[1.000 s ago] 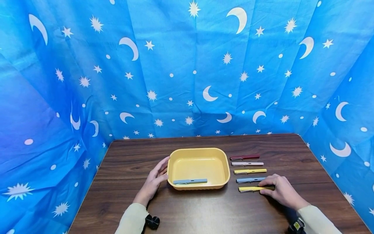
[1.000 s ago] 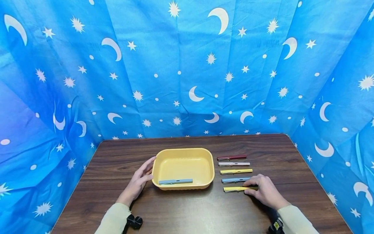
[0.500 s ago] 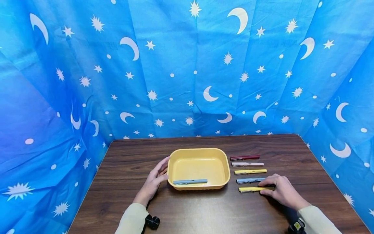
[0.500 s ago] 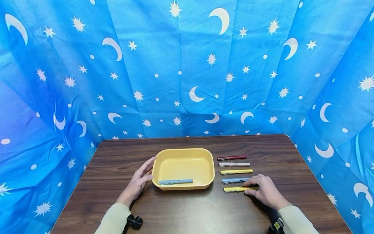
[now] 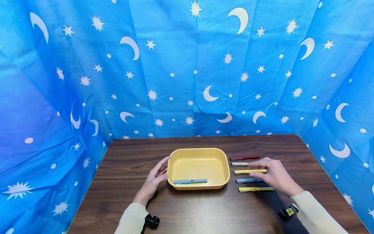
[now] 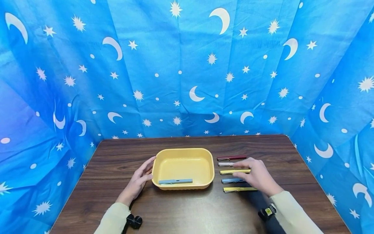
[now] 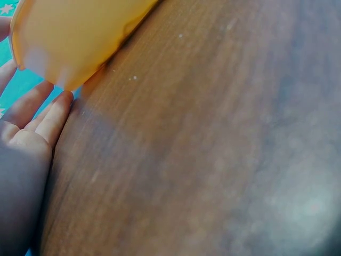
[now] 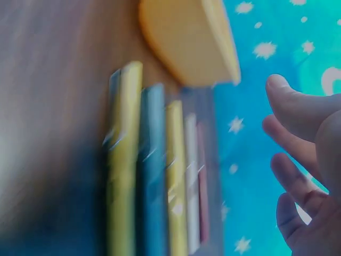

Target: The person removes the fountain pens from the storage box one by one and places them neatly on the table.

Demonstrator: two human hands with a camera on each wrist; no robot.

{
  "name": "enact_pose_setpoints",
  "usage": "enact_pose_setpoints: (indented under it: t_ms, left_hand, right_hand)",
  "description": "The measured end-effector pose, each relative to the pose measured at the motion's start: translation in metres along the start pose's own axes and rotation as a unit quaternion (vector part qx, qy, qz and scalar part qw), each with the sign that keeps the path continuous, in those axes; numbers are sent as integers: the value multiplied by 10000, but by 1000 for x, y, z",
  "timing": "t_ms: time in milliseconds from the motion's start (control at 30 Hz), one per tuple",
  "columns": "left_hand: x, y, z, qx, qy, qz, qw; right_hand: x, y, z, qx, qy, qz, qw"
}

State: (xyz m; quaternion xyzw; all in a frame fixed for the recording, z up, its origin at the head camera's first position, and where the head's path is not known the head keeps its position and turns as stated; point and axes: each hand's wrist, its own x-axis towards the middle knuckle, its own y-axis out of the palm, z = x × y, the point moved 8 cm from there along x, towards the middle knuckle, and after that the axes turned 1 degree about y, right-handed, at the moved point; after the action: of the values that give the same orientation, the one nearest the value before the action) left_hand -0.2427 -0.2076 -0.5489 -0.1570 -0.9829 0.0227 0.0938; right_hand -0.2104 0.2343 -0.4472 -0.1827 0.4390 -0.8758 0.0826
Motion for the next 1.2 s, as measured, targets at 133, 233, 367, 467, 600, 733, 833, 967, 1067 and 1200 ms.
enact_pose_setpoints:
  t_ms: [133,233,367,467,600,733,833,967,1067,1200]
  left_hand:
    - [0,0,-1,-14,87,27,10000]
    - [0,1,-1,-47,89,31,9999]
    - [1,0,1,-121,23,41,9999]
    - [1,1,1,-157,14,61,9999]
    - [2,1,0,-155,11,57,9999]
    - [3,1,0,-137,-49,36,9999]
    - [3,0,-1,-104,-79,22,9999]
    - [2,-1,-1,-72,-51,15,10000]
    - [1,0,-1,-105,25,42,9999]
    - [1,1,-2,-158,193,117,9996]
  right_hand:
    - [20,-1,20,296,24,53,9995]
    - [34,2,34,691,32,181,9974]
    - [53,7,51,1088,-61,420,9932]
    - [67,12,63,1246,-95,584,9904]
    - [86,20,78,1463,-72,837,9857]
    - [102,30,94,1479,-226,1084,9828]
    - [113,40,107,1452,-419,1308,9798]
    - [125,54,123,1515,-614,1621,9731]
    - [133,66,132,1560,-743,1842,9676]
    - [143,82,141,1601,-816,2118,9607]
